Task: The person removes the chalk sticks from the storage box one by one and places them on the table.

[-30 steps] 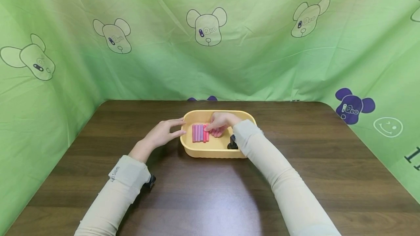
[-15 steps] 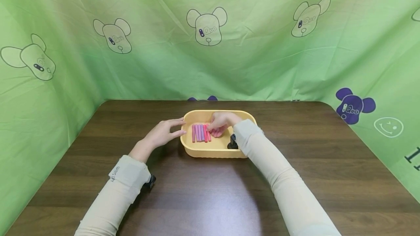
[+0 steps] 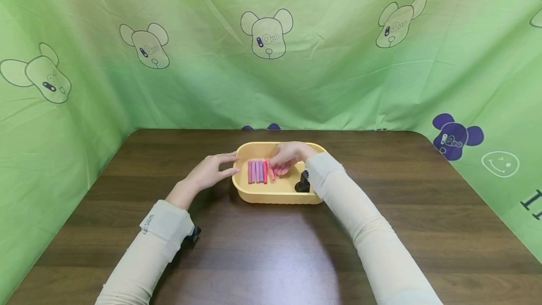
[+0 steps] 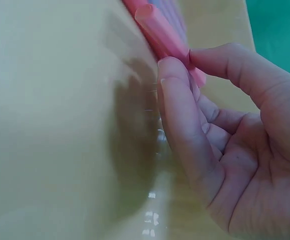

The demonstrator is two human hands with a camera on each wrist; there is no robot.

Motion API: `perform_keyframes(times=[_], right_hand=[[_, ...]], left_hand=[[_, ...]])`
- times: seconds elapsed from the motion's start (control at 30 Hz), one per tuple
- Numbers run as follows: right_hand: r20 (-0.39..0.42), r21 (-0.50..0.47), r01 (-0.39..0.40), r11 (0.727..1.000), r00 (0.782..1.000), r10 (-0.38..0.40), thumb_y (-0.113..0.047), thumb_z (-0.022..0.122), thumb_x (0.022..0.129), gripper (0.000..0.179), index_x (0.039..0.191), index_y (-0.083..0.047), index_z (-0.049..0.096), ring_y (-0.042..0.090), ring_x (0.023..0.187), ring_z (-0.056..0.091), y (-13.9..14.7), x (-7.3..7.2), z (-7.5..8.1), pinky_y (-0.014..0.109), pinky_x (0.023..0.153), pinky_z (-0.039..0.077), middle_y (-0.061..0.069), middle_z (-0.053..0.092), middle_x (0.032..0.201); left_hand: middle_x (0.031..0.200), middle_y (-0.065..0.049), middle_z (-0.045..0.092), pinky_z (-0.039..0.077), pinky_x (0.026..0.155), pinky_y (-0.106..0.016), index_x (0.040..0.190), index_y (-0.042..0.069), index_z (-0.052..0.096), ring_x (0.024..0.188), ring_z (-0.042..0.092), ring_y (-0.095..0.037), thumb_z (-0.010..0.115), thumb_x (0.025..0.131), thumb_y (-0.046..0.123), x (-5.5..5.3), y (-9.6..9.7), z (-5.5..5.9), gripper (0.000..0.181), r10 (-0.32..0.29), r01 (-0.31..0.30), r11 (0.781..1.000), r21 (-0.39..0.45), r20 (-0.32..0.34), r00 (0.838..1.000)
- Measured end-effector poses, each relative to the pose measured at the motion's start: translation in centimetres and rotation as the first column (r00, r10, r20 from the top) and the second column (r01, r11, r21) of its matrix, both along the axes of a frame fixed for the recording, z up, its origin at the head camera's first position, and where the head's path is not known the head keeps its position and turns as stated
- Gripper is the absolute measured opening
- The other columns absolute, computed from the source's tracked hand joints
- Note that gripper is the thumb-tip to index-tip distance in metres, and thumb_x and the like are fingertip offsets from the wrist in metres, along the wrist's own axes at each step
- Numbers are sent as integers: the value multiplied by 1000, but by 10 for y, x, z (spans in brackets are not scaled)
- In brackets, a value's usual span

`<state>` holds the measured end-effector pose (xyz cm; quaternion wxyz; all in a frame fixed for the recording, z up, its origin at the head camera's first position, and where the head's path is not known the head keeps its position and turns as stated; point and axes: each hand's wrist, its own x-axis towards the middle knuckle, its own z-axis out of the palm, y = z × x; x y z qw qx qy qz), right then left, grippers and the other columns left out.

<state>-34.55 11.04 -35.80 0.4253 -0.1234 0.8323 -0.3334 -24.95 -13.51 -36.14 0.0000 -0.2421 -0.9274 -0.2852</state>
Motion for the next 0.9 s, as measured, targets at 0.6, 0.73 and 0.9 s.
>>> perform_keyframes(times=[0.6,0.73,0.9], right_hand=[[-71,-35,7,999,997,-9,-15,55,90,16,84,-2,62,5,57,60,24,7,27,17,60,55,-2,64,65],[-73,-48,4,999,997,-8,-15,55,90,16,81,-4,62,4,57,60,31,8,30,19,62,56,-3,64,65],[-91,-48,-5,999,996,0,-17,54,90,16,83,-4,62,4,61,62,38,11,33,21,66,57,-3,64,67]], left_hand=[[138,-12,51,35,111,-44,129,5,56,132,44,-29,61,90,30,0,-1,0,47,-2,1,1000,14,13,1000],[138,-12,51,36,110,-44,129,5,56,131,45,-29,62,90,31,0,-1,-1,47,1,-1,1000,14,12,1000],[139,-13,50,35,111,-45,128,5,57,132,44,-29,62,89,31,0,-1,0,47,4,-5,1000,20,14,1000]])
